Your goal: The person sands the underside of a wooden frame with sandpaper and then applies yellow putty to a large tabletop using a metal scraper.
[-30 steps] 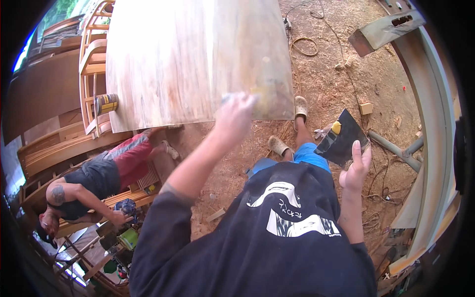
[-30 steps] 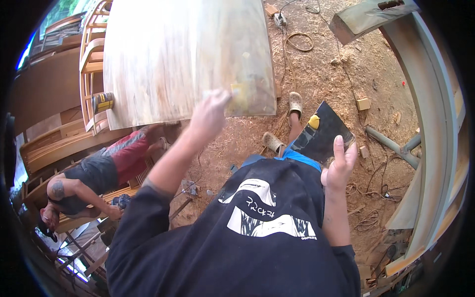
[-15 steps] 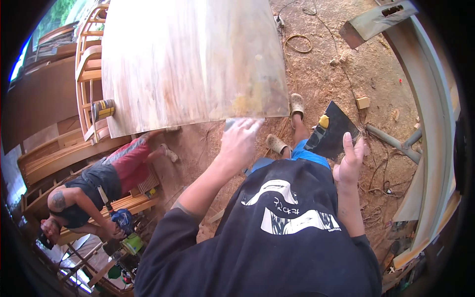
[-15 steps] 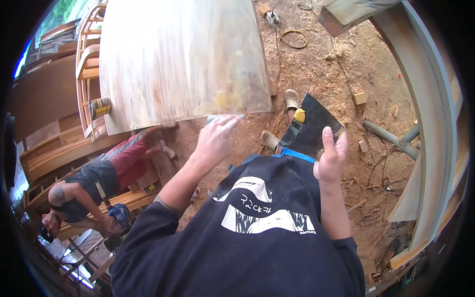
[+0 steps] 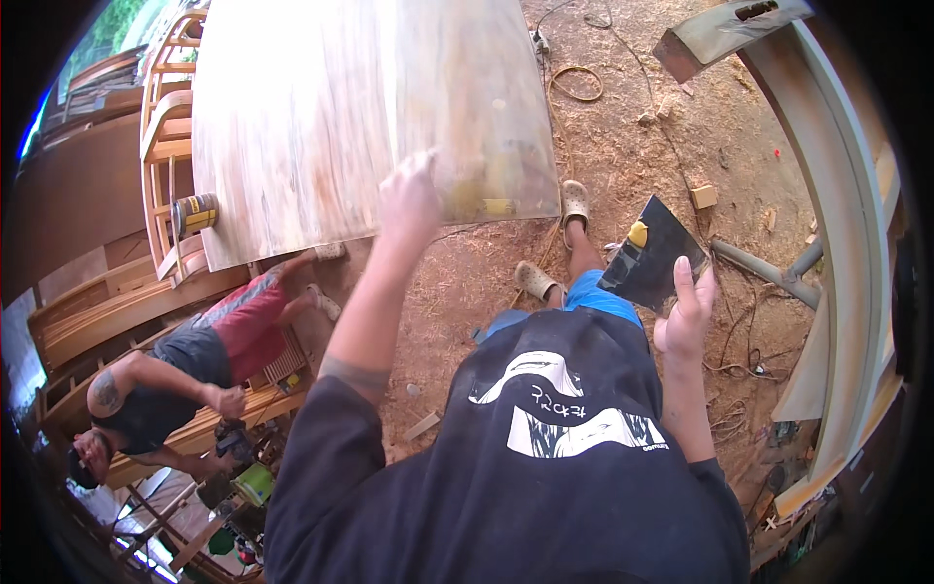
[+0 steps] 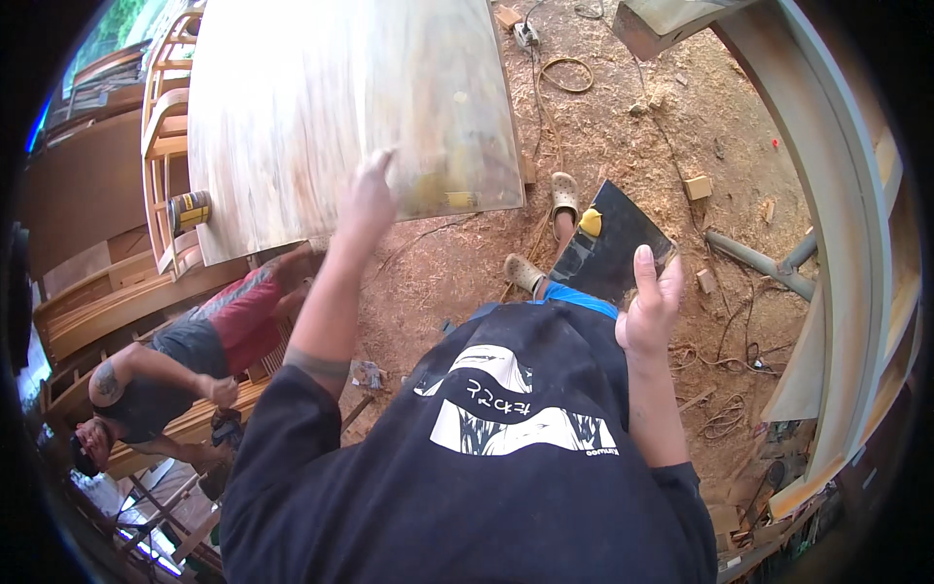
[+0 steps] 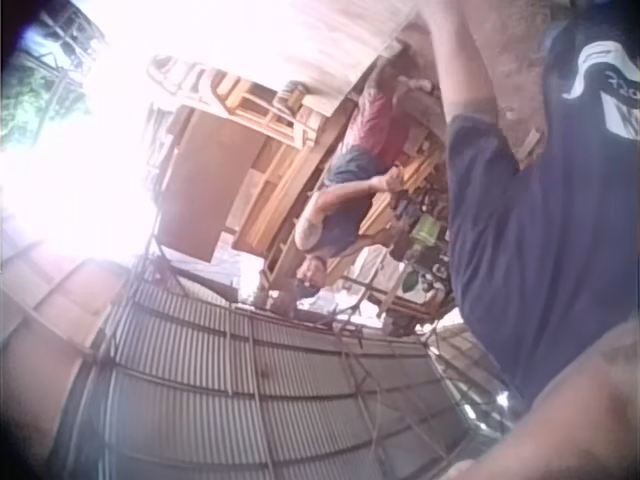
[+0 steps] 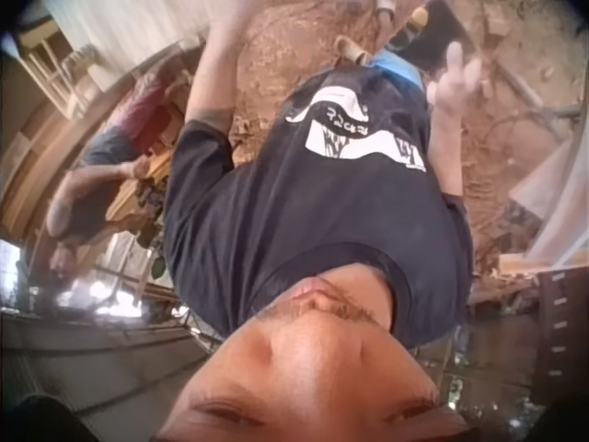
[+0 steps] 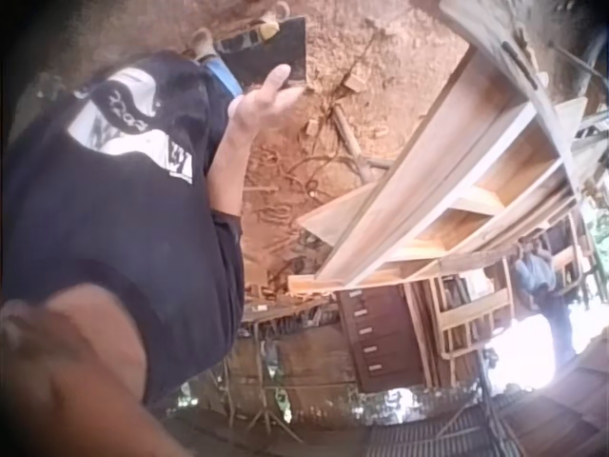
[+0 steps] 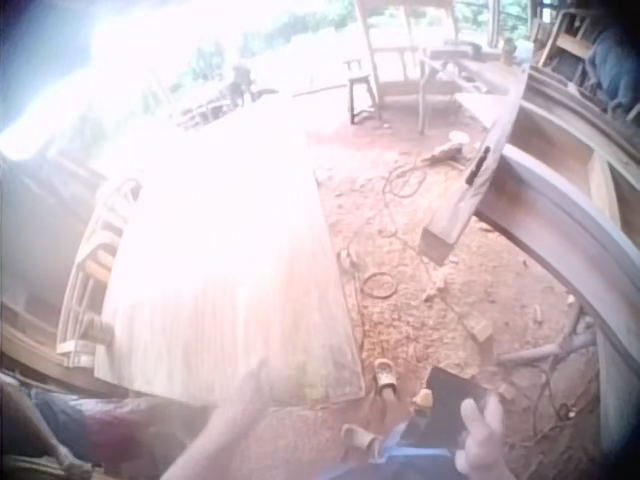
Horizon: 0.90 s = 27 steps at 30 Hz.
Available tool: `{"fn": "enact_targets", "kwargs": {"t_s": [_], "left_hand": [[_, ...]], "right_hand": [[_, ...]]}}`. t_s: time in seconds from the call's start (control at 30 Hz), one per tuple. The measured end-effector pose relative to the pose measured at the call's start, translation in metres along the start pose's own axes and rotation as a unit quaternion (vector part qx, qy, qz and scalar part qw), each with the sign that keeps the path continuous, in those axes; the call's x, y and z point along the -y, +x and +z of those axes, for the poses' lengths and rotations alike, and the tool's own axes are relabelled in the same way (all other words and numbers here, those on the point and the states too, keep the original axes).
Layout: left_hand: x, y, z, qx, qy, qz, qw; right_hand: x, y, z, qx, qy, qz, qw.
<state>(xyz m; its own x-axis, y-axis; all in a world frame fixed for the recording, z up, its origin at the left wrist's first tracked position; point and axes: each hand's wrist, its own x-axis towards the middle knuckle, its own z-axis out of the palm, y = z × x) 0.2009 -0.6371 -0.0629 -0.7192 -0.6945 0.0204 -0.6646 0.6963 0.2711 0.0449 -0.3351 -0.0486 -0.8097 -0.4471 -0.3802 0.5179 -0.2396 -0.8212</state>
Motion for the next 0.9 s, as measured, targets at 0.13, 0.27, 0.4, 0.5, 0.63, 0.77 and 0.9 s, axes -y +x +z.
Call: {"fn": "enact_targets", "kwargs": {"t_s": [0.13,0.27,0.4,0.5,0.63,0.77,0.9], "left_hand": [[-0.028,0.034,-0.002,0.178,-0.050,-0.127,0.975],[-0.086,-0.026,0.021,0.204,0.029,0.033,0.978],[-0.079,-0.059,0.023,0.096,-0.040,0.131,0.986],[-0.066,-0.030,0.003,0.156,-0.012,0.086,0.984],[-0.054,-0.036,0.024,0.064,0.027,0.075,0.995],[-0.068,-0.045,0.007,0.267,-0.070,0.079,0.958],[-0.051,-0.021,-0.003,0.109,-0.063,0.086,0.988]], "right_hand": [[-0.008,0.003,-0.003,0.006,-0.024,-0.027,0.999],[-0.008,0.001,-0.004,0.011,-0.013,-0.029,0.999],[-0.001,-0.002,0.008,0.005,-0.005,-0.029,1.000],[-0.003,-0.002,0.009,-0.004,0.008,-0.035,0.999],[-0.005,-0.002,0.009,0.017,0.021,-0.012,1.000],[-0.006,0.005,0.007,0.015,0.020,-0.026,0.999],[-0.007,-0.002,0.007,-0.027,0.019,-0.041,0.999]]}}
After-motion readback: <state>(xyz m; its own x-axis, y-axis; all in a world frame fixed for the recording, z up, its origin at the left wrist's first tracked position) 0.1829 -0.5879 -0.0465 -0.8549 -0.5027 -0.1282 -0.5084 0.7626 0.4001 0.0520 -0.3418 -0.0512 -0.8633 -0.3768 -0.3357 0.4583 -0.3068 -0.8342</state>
